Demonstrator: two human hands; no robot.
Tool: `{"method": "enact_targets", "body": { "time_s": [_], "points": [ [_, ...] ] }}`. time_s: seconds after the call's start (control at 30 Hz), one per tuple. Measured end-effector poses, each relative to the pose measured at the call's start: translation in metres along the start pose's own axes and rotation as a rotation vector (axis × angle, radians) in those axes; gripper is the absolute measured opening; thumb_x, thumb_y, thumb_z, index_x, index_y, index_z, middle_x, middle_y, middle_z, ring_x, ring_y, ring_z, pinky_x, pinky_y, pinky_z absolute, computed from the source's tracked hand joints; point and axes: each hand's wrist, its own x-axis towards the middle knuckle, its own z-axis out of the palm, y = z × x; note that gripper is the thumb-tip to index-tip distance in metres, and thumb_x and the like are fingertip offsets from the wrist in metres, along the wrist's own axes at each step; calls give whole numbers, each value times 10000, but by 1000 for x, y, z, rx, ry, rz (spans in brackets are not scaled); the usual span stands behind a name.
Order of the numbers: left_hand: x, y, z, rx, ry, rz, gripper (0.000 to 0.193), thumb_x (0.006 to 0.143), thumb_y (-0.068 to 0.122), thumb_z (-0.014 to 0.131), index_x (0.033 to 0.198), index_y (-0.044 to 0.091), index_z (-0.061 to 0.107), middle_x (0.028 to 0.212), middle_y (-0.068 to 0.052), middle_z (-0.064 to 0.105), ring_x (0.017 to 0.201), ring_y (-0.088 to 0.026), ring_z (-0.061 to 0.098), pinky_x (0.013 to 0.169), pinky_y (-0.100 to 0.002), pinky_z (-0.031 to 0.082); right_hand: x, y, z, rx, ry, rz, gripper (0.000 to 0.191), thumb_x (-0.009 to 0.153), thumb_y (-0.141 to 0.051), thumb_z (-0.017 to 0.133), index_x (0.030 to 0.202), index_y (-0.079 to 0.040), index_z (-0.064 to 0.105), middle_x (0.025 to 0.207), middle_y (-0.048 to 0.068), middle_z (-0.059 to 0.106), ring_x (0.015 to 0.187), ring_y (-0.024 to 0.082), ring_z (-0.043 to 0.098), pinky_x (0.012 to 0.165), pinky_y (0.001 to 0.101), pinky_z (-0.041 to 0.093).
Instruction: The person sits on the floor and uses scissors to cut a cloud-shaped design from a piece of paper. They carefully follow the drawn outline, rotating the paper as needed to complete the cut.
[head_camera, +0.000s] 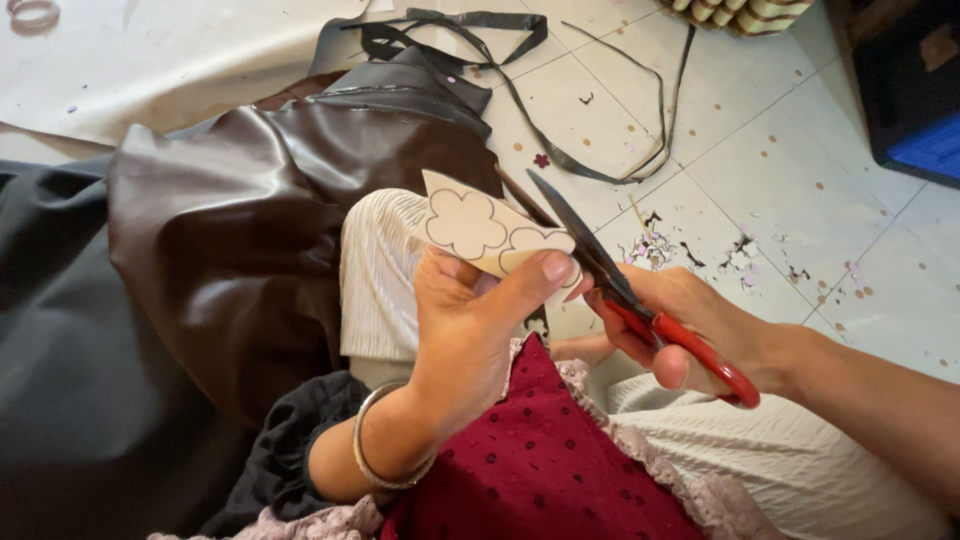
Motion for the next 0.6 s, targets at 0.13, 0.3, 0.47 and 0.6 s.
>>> {"method": "enact_targets", "body": {
  "time_s": [0.13, 0.3, 0.47, 0.6],
  "points": [
    [2, 1, -2, 34, -12, -15, 57, 974, -46, 710, 1030, -55, 710, 970, -111, 750, 873, -155, 707, 817, -287, 588, 0, -1, -6, -37, -12, 18, 1062, 595, -922, 542, 1209, -56, 575, 627, -38, 396, 544, 70, 475, 905, 390, 604],
    [2, -1, -4, 50, 21, -32, 69, 957, -55, 714, 1021, -43, 692, 946, -93, 740, 855, -144, 714, 794, -280, 607, -2, 2, -13, -154, -29, -132, 1027, 743, -921, 471, 1374, -124, 613, 610, -80, 461, 532, 47, 485, 489, 231, 426],
    [1, -2, -6, 88, -4, -39, 67, 961, -53, 718, 1024, -50, 698, 932, -91, 745, 838, -141, 708, 759, -265, 580, -1, 6, -16, -329, 2, 174, 589, 799, -618, 605, 1122, -127, 624, 519, -24, 497, 474, 113, 490, 458, 290, 426],
    [1, -2, -6, 62, -10, -48, 66, 961, -52, 714, 1024, -42, 696, 931, -85, 742, 845, -144, 713, 773, -271, 588, -1, 10, -16, -362, -12, 106, 490, 845, -565, 630, 895, -85, 546, 538, -23, 504, 477, 110, 508, 449, 283, 429]
  ]
}}
